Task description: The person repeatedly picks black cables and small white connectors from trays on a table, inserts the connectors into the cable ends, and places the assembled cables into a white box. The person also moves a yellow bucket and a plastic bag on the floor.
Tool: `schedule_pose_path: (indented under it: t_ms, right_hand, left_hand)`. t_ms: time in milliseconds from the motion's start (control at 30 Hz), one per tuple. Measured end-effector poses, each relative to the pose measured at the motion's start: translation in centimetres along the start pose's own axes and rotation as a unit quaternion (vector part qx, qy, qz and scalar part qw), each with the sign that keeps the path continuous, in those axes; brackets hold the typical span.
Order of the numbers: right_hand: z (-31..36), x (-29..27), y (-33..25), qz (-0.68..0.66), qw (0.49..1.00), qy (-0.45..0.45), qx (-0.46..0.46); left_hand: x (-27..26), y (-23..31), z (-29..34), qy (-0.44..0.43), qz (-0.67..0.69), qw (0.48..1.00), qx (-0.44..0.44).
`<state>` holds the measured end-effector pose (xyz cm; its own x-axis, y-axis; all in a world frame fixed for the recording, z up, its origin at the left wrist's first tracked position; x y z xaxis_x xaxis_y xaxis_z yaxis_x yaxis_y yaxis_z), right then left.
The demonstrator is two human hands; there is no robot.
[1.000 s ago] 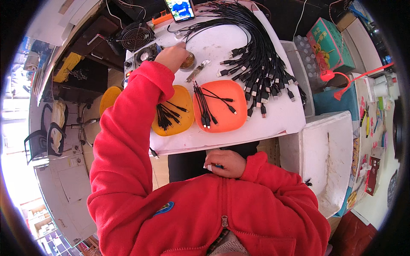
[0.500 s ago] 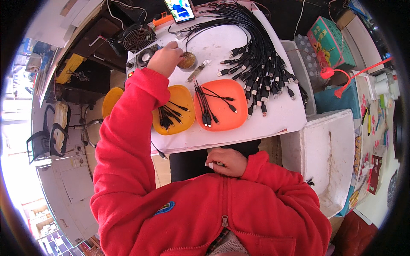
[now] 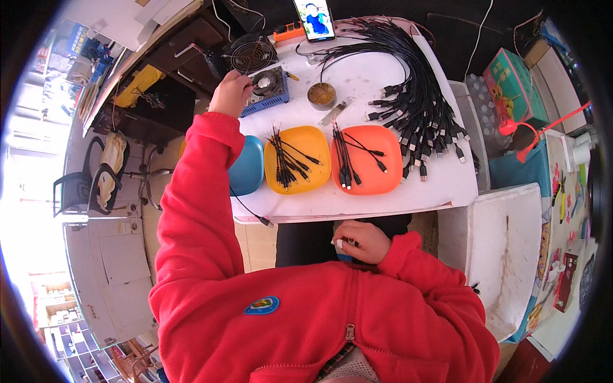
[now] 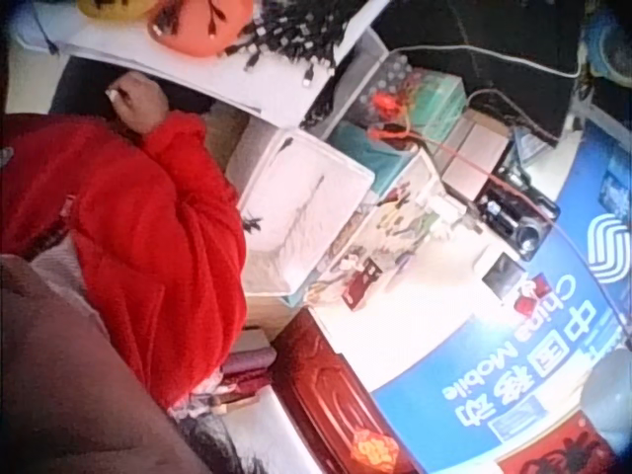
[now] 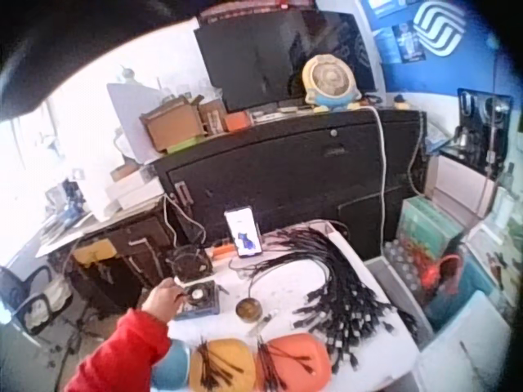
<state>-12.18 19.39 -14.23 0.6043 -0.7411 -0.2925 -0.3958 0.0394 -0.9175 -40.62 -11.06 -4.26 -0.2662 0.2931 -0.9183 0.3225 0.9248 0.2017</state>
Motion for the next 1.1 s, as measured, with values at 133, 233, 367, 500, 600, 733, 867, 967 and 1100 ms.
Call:
schedule_pose_path:
  t_ms: [133,233,367,500,600,733,867,967,1100]
  right_hand:
    - [-0.1,0.1,0.1,0.003,1.0,0.0,0.007]
    - [-0.1,0.1,0.2,0.004,1.0,-0.002,0.001]
    - [-0.1,-0.1,0.2,-0.003,1.0,-0.004,0.001]
    - [-0.2,-0.4,0.1,-0.017,1.0,-0.012,0.007]
    - [-0.2,-0.5,0.1,-0.022,1.0,-0.014,0.004]
    - [-0.2,-0.5,0.1,-0.026,1.0,-0.006,-0.008]
    - [-0.1,-0.5,0.2,-0.022,1.0,-0.002,-0.016]
    - [0.0,-0.4,0.2,-0.014,1.0,0.0,-0.018]
    - [0.3,0.0,0.2,-0.02,1.0,0.004,-0.01]
  left_hand:
    - [1.2,-1.2,-0.5,-0.001,-0.028,1.0,-0.002]
    - [1.9,-1.6,-1.1,-0.009,-0.038,0.999,0.004]
    - [2.6,-1.7,-1.7,-0.024,-0.06,0.998,0.005]
    - [2.8,-1.8,-2.1,-0.034,-0.073,0.997,0.01]
    - [2.7,-1.9,-2.5,-0.052,-0.09,0.995,0.012]
    - [2.8,-1.7,-3.0,-0.073,-0.121,0.99,0.014]
    - [2.8,-1.6,-3.3,-0.083,-0.148,0.985,0.014]
    - [2.9,-1.6,-3.3,-0.084,-0.155,0.984,0.01]
    - [2.7,-1.3,-2.7,-0.059,-0.136,0.989,-0.004]
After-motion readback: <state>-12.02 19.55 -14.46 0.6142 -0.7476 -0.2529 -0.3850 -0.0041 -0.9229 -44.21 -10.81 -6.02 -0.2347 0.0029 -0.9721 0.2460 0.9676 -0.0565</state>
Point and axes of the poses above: each hand's wrist, its own z-axis away from the middle knuckle, its own x-axis out of the palm, y = z × x, the point moved 1 cm from there along -z, towards the middle knuckle, and after that the axes turned 11 degrees about -x, right-handed, at the moved point
